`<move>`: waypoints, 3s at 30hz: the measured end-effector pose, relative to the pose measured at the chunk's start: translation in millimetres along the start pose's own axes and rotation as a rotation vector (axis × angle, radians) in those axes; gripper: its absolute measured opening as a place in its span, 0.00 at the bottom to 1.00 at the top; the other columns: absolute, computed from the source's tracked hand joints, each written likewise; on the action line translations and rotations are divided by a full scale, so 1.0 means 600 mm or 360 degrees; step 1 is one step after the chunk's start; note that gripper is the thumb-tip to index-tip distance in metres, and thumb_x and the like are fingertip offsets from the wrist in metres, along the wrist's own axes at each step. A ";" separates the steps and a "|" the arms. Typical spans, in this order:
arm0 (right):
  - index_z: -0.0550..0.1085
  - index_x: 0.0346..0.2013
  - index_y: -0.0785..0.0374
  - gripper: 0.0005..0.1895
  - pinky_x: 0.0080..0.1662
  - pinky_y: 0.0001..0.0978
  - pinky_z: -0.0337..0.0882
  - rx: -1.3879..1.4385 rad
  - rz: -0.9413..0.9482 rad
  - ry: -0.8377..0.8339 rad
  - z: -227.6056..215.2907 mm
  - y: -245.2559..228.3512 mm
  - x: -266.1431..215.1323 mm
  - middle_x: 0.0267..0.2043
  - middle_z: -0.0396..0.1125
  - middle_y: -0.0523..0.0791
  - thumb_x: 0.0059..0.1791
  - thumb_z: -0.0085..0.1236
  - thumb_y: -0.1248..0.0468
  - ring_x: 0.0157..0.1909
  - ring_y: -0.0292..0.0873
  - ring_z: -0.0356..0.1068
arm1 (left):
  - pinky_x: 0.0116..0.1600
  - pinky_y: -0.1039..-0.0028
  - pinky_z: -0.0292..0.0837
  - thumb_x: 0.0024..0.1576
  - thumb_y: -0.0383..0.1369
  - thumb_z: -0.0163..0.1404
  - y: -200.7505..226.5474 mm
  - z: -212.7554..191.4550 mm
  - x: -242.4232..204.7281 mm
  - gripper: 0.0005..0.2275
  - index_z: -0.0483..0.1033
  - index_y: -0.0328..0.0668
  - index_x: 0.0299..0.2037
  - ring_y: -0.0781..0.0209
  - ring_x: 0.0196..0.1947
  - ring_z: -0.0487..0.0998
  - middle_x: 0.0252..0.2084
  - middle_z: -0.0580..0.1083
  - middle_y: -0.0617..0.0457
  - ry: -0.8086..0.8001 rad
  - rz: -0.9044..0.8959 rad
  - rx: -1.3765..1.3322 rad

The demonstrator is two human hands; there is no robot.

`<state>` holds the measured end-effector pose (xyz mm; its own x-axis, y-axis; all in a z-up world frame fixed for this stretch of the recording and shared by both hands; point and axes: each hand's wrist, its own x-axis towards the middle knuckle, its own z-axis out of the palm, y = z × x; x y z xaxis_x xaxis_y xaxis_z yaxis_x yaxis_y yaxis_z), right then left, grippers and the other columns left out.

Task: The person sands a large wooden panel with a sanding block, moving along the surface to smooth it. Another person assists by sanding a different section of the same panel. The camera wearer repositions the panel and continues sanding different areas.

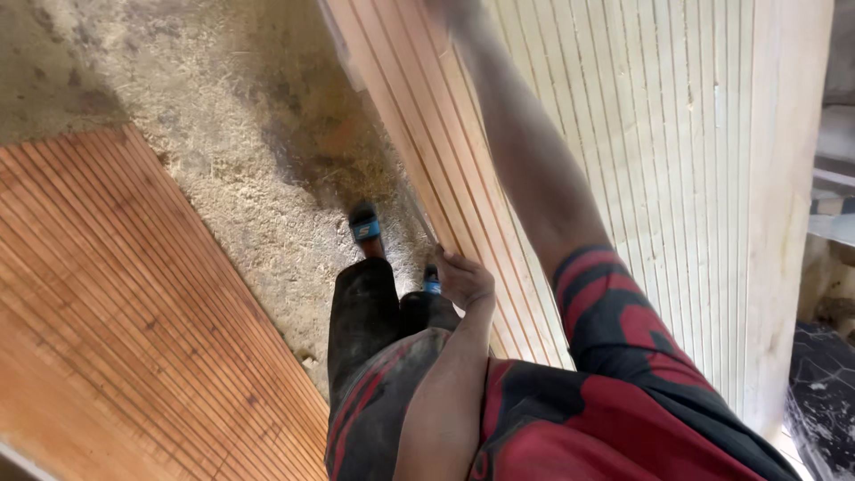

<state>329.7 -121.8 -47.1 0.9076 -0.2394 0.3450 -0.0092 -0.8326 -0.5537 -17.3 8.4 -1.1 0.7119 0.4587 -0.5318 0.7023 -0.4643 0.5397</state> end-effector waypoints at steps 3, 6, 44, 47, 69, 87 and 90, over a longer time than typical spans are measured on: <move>0.62 0.23 0.63 0.19 0.42 0.50 0.60 -0.0043 -0.0015 0.0005 -0.064 0.006 -0.076 0.24 0.58 0.51 0.57 0.56 0.68 0.30 0.55 0.60 | 0.52 0.51 0.73 0.68 0.44 0.31 0.021 0.016 0.014 0.23 0.71 0.34 0.59 0.30 0.49 0.77 0.52 0.76 0.32 0.0021 0.0121 -0.0112; 0.61 0.20 0.63 0.22 0.38 0.51 0.56 -0.0107 0.0127 -0.0150 -0.176 -0.034 -0.244 0.22 0.55 0.52 0.57 0.58 0.68 0.28 0.57 0.58 | 0.53 0.52 0.72 0.67 0.43 0.31 0.008 -0.015 0.000 0.23 0.71 0.34 0.59 0.31 0.50 0.76 0.51 0.76 0.32 -0.0081 0.0046 -0.0156; 0.73 0.37 0.64 0.02 0.44 0.48 0.61 0.0106 0.0041 0.0067 0.118 -0.007 0.291 0.31 0.67 0.48 0.50 0.56 0.69 0.40 0.52 0.66 | 0.27 0.70 0.80 0.66 0.52 0.25 0.653 0.037 0.713 0.32 0.48 0.30 0.69 0.54 0.30 0.84 0.41 0.78 0.40 -0.0145 0.0349 -0.0060; 0.71 0.33 0.62 0.06 0.49 0.48 0.62 0.0155 0.0165 -0.0140 0.077 -0.014 0.271 0.32 0.65 0.50 0.52 0.59 0.70 0.41 0.52 0.65 | 0.29 0.67 0.82 0.66 0.51 0.23 0.656 0.040 0.710 0.31 0.48 0.32 0.70 0.53 0.30 0.84 0.40 0.79 0.41 -0.0095 0.0276 0.0087; 0.72 0.40 0.64 0.03 0.52 0.49 0.61 -0.0005 0.0079 -0.0264 0.137 0.011 0.323 0.35 0.68 0.49 0.54 0.55 0.67 0.43 0.53 0.67 | 0.49 0.51 0.78 0.69 0.52 0.19 0.660 0.031 0.701 0.26 0.62 0.41 0.57 0.40 0.44 0.83 0.45 0.78 0.39 0.0070 0.0323 0.0404; 0.74 0.45 0.57 0.05 0.56 0.53 0.62 -0.0177 0.0251 -0.0171 0.192 0.001 0.361 0.39 0.70 0.46 0.54 0.56 0.67 0.49 0.52 0.69 | 0.46 0.56 0.82 0.65 0.54 0.19 0.676 0.029 0.698 0.28 0.63 0.43 0.59 0.45 0.43 0.83 0.43 0.78 0.42 -0.0039 0.0124 0.0387; 0.73 0.49 0.62 0.10 0.51 0.51 0.61 -0.0061 -0.0043 -0.0112 0.202 0.017 0.397 0.43 0.70 0.49 0.52 0.55 0.69 0.50 0.53 0.68 | 0.47 0.55 0.81 0.64 0.54 0.19 0.684 0.028 0.701 0.28 0.62 0.43 0.60 0.44 0.43 0.83 0.45 0.78 0.42 -0.0071 0.0089 0.0384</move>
<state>596.9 -126.4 -62.3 0.9349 -0.1819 0.3048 0.0011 -0.8572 -0.5150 570.3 -2.0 -14.2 0.7453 0.3958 -0.5365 0.6377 -0.6581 0.4004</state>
